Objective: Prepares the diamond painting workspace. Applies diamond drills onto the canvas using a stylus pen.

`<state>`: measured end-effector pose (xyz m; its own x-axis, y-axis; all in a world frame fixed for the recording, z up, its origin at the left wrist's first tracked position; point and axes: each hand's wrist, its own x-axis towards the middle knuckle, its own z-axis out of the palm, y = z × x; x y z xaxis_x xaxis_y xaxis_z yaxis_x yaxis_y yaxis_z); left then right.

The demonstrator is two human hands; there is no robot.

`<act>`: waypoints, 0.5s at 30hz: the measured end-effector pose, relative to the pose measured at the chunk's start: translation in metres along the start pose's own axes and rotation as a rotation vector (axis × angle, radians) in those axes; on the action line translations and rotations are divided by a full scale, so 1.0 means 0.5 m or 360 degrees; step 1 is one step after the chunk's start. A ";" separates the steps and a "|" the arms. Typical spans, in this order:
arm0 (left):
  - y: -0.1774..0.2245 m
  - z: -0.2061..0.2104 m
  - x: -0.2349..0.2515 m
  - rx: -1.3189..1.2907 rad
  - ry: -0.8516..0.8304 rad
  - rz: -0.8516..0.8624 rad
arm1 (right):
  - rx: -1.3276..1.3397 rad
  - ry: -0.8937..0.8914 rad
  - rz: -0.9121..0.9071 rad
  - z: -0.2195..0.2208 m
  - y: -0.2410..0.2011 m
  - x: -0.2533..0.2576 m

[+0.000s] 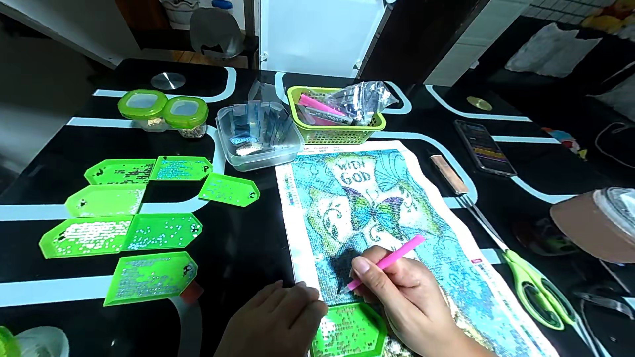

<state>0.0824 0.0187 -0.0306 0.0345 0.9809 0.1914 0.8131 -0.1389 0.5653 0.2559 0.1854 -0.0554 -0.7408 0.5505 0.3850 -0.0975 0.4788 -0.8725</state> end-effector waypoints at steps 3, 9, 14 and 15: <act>0.001 -0.003 0.001 0.0000 -0.0012 -0.0012 | -0.0006 -0.0013 -0.0004 -0.001 0.001 -0.001; 0.001 -0.001 0.001 0.0009 0.0005 0.0000 | -0.0030 -0.0030 -0.0035 -0.002 0.001 -0.001; 0.000 -0.002 0.001 0.0021 0.0004 0.0003 | -0.0103 -0.0034 -0.0044 0.001 0.001 -0.002; 0.000 -0.001 0.001 0.0017 0.0006 0.0001 | -0.0147 -0.0038 -0.0057 0.001 0.000 -0.003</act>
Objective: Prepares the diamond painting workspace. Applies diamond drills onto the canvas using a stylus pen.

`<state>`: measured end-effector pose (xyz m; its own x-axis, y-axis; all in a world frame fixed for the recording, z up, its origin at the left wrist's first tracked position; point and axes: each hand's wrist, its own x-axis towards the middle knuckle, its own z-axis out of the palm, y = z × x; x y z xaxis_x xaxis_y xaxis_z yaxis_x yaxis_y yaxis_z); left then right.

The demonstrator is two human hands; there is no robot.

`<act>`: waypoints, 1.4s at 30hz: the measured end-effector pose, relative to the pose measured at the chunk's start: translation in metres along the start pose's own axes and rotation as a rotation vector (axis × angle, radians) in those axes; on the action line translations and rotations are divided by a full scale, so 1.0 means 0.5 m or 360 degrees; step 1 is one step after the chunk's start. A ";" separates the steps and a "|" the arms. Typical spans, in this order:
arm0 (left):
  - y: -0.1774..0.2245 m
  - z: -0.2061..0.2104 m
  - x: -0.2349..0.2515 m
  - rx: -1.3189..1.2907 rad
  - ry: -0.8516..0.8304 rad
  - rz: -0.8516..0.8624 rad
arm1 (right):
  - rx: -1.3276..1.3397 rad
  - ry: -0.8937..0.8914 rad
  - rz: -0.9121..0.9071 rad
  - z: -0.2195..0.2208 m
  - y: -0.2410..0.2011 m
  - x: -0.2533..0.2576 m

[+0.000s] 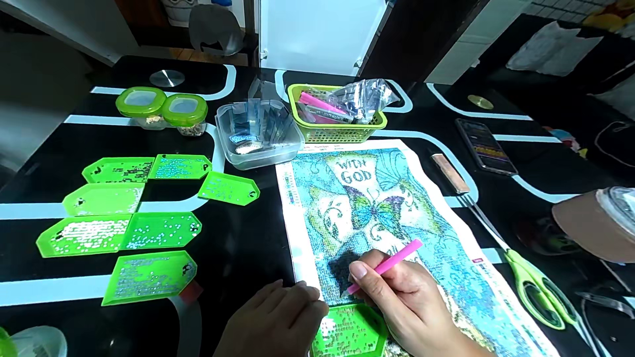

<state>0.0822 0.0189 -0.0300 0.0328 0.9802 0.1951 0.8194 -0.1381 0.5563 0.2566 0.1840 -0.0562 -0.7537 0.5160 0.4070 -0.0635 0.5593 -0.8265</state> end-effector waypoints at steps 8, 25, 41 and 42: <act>0.000 0.000 0.000 -0.0018 -0.0002 -0.0002 | -0.0197 -0.0101 -0.0162 -0.008 -0.008 0.001; -0.003 0.004 -0.002 0.0020 0.0032 0.0032 | 0.0048 -0.0230 -0.0294 0.000 -0.012 -0.007; -0.001 -0.004 0.001 -0.0033 -0.0048 -0.0004 | 0.0167 0.0077 0.0052 -0.002 0.001 0.001; -0.001 -0.005 0.001 -0.0036 -0.0046 -0.0005 | 0.0157 0.0073 0.0046 -0.002 0.001 0.001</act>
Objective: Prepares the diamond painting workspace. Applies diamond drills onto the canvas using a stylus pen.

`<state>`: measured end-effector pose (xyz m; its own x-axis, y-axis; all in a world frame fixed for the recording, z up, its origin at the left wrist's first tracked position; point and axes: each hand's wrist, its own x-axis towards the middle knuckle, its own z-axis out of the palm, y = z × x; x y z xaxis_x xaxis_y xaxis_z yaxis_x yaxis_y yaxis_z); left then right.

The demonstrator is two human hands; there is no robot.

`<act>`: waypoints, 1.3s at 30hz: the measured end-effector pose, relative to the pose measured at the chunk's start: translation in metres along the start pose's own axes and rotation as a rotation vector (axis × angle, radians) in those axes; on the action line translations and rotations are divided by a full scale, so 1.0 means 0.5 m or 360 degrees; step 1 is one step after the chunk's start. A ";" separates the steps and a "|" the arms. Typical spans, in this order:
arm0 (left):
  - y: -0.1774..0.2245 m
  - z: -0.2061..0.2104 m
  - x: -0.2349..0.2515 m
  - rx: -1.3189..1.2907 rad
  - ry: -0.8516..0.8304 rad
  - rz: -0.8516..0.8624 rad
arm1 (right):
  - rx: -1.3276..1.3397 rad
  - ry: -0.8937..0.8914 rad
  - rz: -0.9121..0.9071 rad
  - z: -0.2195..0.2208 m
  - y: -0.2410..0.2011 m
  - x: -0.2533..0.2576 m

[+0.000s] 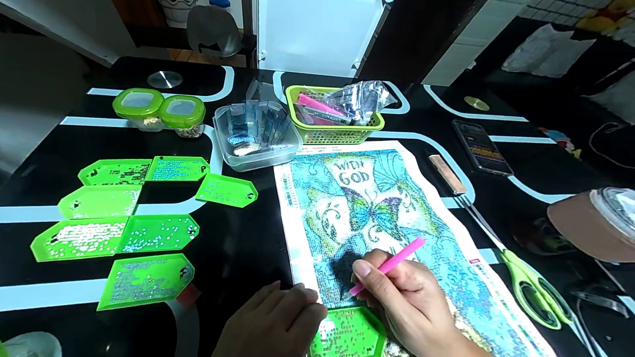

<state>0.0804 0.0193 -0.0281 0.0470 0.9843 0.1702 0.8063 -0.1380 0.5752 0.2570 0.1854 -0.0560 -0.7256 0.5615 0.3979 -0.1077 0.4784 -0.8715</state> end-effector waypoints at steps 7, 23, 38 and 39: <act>0.000 -0.001 0.000 -0.0008 -0.0018 -0.0008 | -0.0127 -0.0026 -0.0028 0.001 -0.001 0.000; -0.002 0.002 -0.002 0.0031 0.0020 0.0012 | -0.0190 -0.0323 0.0092 -0.042 -0.049 0.011; -0.001 0.003 -0.001 0.0029 0.0017 0.0002 | -0.0267 -0.0195 -0.0128 -0.017 -0.041 -0.031; -0.001 0.003 -0.001 0.0030 0.0015 0.0003 | -0.0266 -0.0202 -0.0136 -0.017 -0.041 -0.031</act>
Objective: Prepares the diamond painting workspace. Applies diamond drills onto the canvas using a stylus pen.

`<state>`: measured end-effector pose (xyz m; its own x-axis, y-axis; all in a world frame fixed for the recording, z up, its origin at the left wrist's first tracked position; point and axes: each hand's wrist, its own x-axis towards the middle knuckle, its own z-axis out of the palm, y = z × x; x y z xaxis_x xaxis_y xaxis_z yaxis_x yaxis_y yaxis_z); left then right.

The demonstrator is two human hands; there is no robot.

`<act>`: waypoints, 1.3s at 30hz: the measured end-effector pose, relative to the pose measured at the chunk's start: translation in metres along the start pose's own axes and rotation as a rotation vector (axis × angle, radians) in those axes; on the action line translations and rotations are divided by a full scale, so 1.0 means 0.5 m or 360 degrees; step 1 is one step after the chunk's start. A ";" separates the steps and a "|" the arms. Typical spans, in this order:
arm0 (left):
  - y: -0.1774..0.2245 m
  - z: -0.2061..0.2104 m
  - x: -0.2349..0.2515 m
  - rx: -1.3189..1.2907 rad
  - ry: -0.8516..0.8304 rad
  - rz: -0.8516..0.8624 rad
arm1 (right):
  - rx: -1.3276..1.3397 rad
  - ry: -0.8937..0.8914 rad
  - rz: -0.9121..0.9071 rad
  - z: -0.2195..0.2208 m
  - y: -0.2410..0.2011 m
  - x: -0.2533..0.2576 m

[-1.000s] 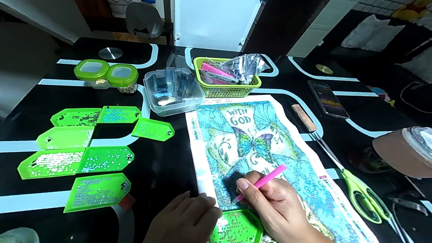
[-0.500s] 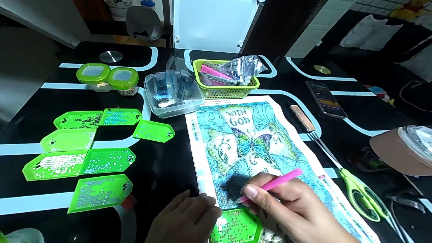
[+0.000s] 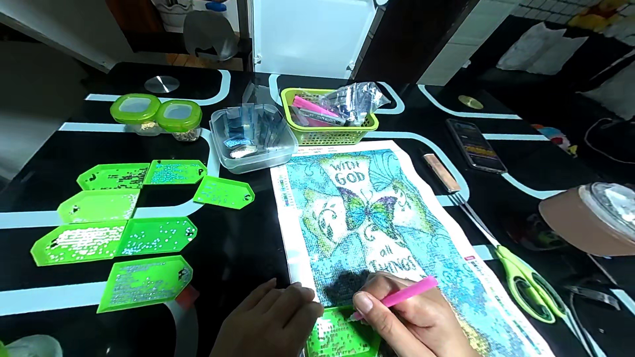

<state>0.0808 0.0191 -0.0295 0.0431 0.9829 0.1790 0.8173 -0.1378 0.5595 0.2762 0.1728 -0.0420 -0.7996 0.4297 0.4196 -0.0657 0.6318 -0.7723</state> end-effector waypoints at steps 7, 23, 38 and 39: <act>0.000 0.000 0.000 0.0015 0.0004 0.0005 | 0.0000 -0.0009 -0.0045 0.003 0.008 0.000; 0.000 -0.001 0.000 0.0016 -0.0008 0.0001 | 0.0212 0.0139 0.0183 0.002 0.035 0.041; 0.001 -0.001 0.000 0.0013 -0.0007 -0.0002 | -0.0025 0.0044 0.0061 0.009 0.035 0.038; 0.001 -0.001 0.000 0.0010 -0.0007 -0.0002 | -0.0049 0.0030 0.0042 0.008 0.034 0.038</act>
<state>0.0808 0.0191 -0.0288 0.0448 0.9836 0.1750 0.8209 -0.1360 0.5547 0.2573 0.1893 -0.0492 -0.7895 0.4581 0.4083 -0.0263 0.6396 -0.7683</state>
